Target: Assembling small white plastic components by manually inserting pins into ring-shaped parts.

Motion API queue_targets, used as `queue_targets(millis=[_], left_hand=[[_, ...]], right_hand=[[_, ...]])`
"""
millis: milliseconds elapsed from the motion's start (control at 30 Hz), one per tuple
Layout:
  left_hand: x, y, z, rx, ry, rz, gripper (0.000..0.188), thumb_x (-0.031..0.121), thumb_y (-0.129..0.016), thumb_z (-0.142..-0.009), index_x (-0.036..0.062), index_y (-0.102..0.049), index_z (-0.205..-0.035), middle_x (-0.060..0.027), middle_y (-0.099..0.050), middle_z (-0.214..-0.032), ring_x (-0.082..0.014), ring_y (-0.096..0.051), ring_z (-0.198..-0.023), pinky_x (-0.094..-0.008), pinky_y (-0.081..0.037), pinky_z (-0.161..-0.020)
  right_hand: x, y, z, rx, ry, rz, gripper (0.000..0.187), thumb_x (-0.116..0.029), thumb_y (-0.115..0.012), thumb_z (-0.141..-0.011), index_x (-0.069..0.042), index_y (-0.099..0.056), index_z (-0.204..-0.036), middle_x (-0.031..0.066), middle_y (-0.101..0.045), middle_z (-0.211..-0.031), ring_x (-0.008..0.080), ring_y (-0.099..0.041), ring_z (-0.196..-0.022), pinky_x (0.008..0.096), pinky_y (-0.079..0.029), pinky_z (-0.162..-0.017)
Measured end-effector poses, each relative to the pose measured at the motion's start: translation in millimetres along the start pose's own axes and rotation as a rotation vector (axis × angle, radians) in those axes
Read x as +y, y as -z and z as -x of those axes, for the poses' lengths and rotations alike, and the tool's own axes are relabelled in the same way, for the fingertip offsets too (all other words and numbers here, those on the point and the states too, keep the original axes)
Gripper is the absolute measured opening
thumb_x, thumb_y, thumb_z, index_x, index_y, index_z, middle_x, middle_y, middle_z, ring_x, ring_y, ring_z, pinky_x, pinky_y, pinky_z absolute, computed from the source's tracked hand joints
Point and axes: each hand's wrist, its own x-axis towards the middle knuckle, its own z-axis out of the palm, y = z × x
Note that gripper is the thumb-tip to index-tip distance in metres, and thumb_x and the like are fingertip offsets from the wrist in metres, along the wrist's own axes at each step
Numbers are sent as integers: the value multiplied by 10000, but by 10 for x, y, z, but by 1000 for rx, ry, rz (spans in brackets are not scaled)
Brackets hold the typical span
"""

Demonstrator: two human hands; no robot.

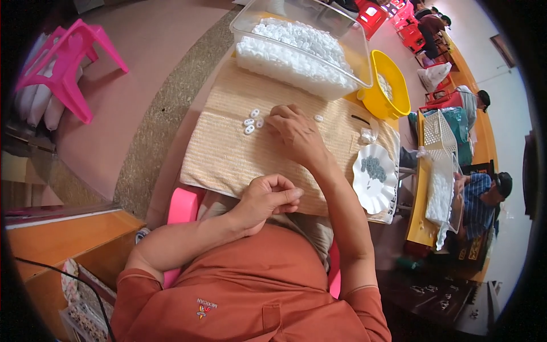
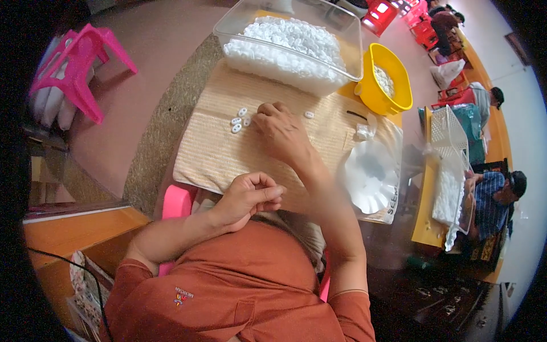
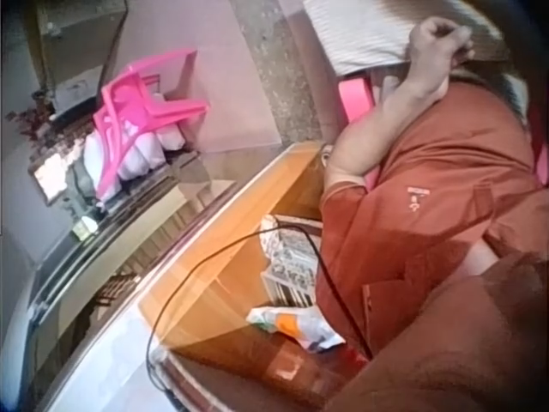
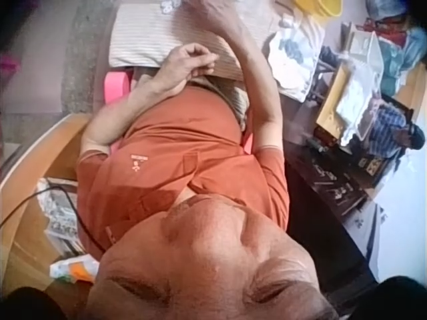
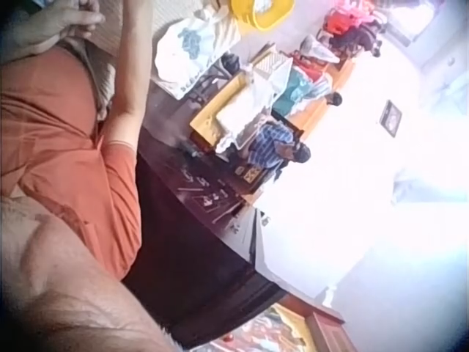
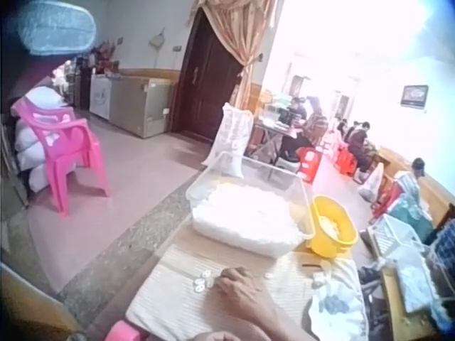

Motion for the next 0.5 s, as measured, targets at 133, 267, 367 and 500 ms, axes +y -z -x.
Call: queue_targets(millis=[133,267,367,500], left_hand=[[-7,4,-8,1,0,-5,73,79,-675,-891,51,-610,-911,-40,-654,-884,-113,-645,-767,-241,-568,-702],[-19,6,-12,-3,1,-14,79,80,-675,-891,49,-606,-917,-41,-651,-887,-114,-644,-770,-245,-569,-707],[-35,17,-10,-4,1,-5,80,74,-674,-890,47,-604,-919,-41,-649,-885,-118,-647,-768,-248,-571,-708],[-29,-1,-3,4,12,1,78,64,-673,-888,46,-603,-918,-41,-647,-879,-123,-651,-766,-250,-573,-712]], right_hand=[[26,58,83,-32,-17,15,247,-71,-639,-749,-74,-675,-994,53,-625,-1040,279,-556,-1015,386,-479,-842],[20,111,78,-66,-63,39,223,-88,-635,-772,-68,-667,-992,69,-626,-1036,293,-569,-978,395,-485,-825],[-11,154,9,-105,-74,49,221,-109,-617,-800,-74,-655,-1015,81,-626,-1036,302,-579,-971,403,-490,-812],[-77,77,-183,-50,-30,20,234,-123,-568,-848,-94,-638,-1070,94,-623,-1034,307,-587,-989,411,-493,-817]])
